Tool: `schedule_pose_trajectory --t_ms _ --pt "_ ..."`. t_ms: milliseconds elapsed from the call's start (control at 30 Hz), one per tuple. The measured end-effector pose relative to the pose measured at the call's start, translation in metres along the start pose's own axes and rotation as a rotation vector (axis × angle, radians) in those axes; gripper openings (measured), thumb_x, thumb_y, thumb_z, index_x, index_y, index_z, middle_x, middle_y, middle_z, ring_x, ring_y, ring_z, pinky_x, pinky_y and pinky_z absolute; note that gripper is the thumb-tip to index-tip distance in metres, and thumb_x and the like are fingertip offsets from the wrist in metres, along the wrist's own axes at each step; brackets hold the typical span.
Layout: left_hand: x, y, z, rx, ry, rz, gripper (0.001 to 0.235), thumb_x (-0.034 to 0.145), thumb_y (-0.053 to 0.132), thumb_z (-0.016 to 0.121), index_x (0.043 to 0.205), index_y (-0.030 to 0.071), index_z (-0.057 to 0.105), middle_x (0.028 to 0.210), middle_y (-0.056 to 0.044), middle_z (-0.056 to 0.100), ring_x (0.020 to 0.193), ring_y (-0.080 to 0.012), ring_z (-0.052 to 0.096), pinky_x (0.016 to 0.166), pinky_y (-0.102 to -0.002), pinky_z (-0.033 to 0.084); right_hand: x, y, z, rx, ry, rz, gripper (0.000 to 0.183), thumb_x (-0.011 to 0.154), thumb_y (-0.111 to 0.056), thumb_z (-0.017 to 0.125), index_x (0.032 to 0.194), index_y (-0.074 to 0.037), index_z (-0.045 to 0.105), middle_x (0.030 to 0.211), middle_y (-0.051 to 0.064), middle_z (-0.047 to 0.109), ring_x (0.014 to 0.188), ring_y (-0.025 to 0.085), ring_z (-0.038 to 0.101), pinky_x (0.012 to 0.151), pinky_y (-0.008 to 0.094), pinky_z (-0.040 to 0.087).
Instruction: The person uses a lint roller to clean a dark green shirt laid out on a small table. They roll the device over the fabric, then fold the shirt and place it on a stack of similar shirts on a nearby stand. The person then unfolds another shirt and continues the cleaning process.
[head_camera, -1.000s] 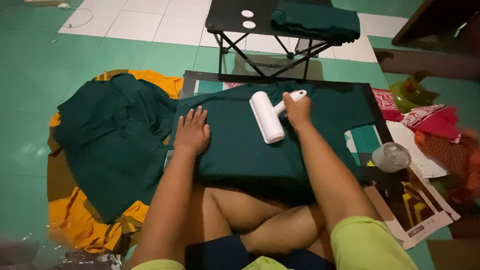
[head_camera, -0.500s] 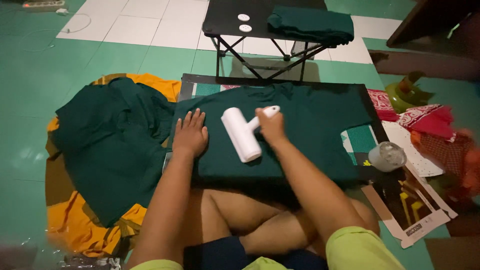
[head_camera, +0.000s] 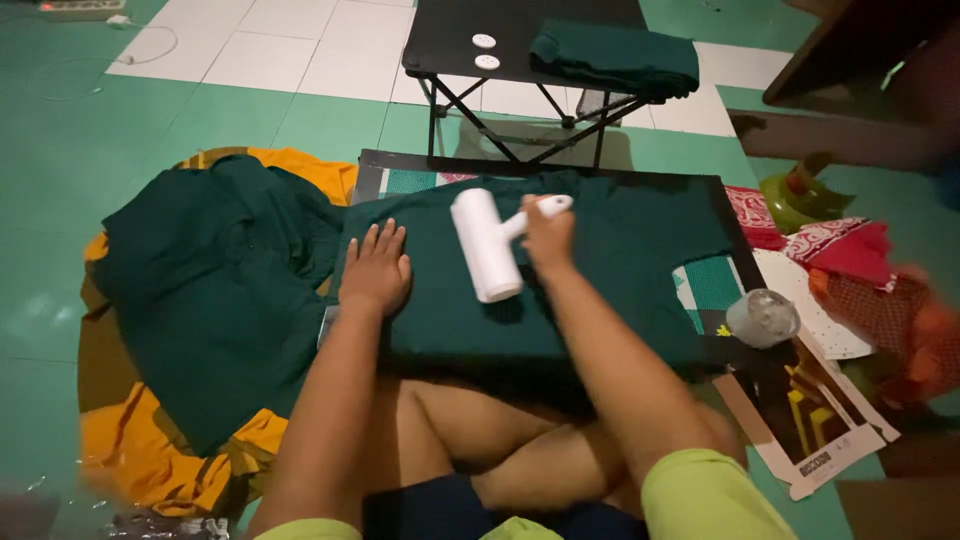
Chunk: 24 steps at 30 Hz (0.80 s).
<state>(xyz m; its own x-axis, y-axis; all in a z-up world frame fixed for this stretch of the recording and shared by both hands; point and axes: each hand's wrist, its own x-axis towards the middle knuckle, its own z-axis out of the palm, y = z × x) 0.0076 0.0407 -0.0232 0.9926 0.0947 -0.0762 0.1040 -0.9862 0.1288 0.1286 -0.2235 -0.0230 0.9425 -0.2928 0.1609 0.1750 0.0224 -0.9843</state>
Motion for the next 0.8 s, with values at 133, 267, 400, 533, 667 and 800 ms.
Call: schedule_pose_trajectory --t_ms 133,267,400,533,667,800 --pt "0.001 0.002 -0.002 0.001 -0.012 -0.016 0.06 0.107 0.04 0.021 0.165 0.024 0.026 0.175 0.002 0.017 0.161 -0.0236 0.013 0.13 -0.052 0.011 0.011 0.03 0.041 0.019 -0.051 0.006 0.022 0.086 -0.026 0.077 0.081 -0.006 0.071 0.06 0.013 0.066 0.041 0.019 0.063 0.031 0.03 0.047" --pt "-0.002 0.003 -0.008 -0.002 -0.046 -0.01 0.061 0.107 0.039 0.02 0.165 0.023 0.023 0.175 0.002 0.015 0.161 -0.0242 0.011 0.13 -0.051 0.01 0.076 0.069 0.025 -0.055 -0.057 0.023 0.025 0.084 -0.026 0.079 0.079 -0.003 0.07 0.061 0.015 0.065 0.043 0.022 0.064 0.034 0.033 0.046" --pt "-0.001 0.0 -0.005 -0.008 -0.041 0.005 0.062 0.106 0.039 0.019 0.166 0.022 0.022 0.175 0.0 0.014 0.161 -0.0253 0.012 0.13 -0.052 0.01 0.18 0.11 -0.025 -0.189 0.029 -0.079 0.022 0.081 -0.027 0.085 0.076 -0.009 0.073 0.06 0.009 0.066 0.043 0.019 0.063 0.031 0.037 0.041" --pt "-0.01 0.005 -0.013 -0.04 -0.037 0.004 0.062 0.106 0.037 0.019 0.165 0.021 0.024 0.175 -0.001 0.016 0.16 -0.026 0.013 0.13 -0.053 0.009 0.168 0.064 -0.038 -0.236 0.065 -0.096 0.021 0.082 -0.029 0.084 0.074 -0.013 0.073 0.061 0.007 0.067 0.046 0.016 0.066 0.032 0.037 0.041" --pt "-0.006 0.002 -0.008 -0.029 0.003 0.019 0.06 0.107 0.038 0.023 0.164 0.02 0.027 0.174 -0.003 0.019 0.16 -0.0273 0.016 0.129 -0.053 0.013 0.106 0.03 0.002 -0.046 -0.037 -0.042 0.022 0.084 -0.026 0.081 0.087 -0.006 0.071 0.072 0.01 0.069 0.05 0.018 0.064 0.032 0.032 0.051" --pt "-0.007 0.002 -0.008 -0.021 0.006 0.017 0.06 0.106 0.038 0.024 0.164 0.021 0.029 0.174 -0.001 0.019 0.16 -0.0257 0.016 0.129 -0.053 0.013 0.065 0.042 0.021 -0.107 -0.189 -0.015 0.02 0.084 -0.024 0.08 0.079 -0.006 0.072 0.061 0.011 0.066 0.043 0.019 0.063 0.036 0.034 0.051"
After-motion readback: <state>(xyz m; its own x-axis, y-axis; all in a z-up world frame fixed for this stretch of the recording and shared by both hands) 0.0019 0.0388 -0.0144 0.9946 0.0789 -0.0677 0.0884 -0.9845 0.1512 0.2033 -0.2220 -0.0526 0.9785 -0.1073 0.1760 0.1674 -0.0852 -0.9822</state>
